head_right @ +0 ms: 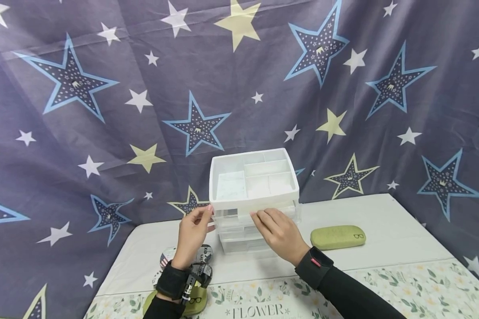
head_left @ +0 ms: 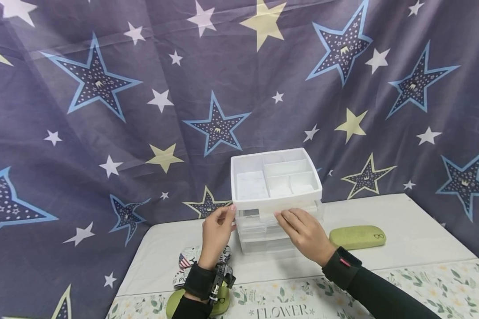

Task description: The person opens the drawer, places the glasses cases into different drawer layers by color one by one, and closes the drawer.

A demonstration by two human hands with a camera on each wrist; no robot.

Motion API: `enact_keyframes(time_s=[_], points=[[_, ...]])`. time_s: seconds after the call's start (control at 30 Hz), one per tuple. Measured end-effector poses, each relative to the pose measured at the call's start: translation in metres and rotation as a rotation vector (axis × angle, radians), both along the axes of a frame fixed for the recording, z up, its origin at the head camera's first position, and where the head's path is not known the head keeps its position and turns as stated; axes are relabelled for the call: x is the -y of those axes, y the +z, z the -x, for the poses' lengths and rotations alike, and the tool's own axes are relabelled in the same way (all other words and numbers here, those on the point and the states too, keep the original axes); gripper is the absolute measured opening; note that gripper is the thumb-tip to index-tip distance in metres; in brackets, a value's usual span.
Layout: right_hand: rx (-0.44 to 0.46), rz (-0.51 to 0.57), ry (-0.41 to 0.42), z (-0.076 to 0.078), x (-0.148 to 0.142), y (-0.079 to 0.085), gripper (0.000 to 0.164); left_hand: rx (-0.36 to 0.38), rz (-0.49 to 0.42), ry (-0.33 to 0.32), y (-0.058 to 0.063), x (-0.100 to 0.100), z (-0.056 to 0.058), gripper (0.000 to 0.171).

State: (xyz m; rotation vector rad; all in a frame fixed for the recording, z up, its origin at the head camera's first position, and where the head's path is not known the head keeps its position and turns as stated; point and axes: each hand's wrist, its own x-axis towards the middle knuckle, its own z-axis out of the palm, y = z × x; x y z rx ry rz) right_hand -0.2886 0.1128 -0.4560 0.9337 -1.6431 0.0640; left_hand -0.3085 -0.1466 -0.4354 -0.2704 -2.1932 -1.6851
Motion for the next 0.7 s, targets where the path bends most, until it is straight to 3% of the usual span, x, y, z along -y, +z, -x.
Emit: enact_keyframes(time_s=[0.23, 0.7], points=[[-0.065, 0.029, -0.01, 0.0021, 0.0008, -0.0067, 0.027, -0.001, -0.009, -0.008, -0.0015, -0.0016, 0.0, 0.046], [-0.038, 0.053, -0.04, 0.0083, 0.0073, -0.0059, 0.027, -0.016, -0.005, -0.007, -0.0019, 0.0009, 0.0017, 0.044]])
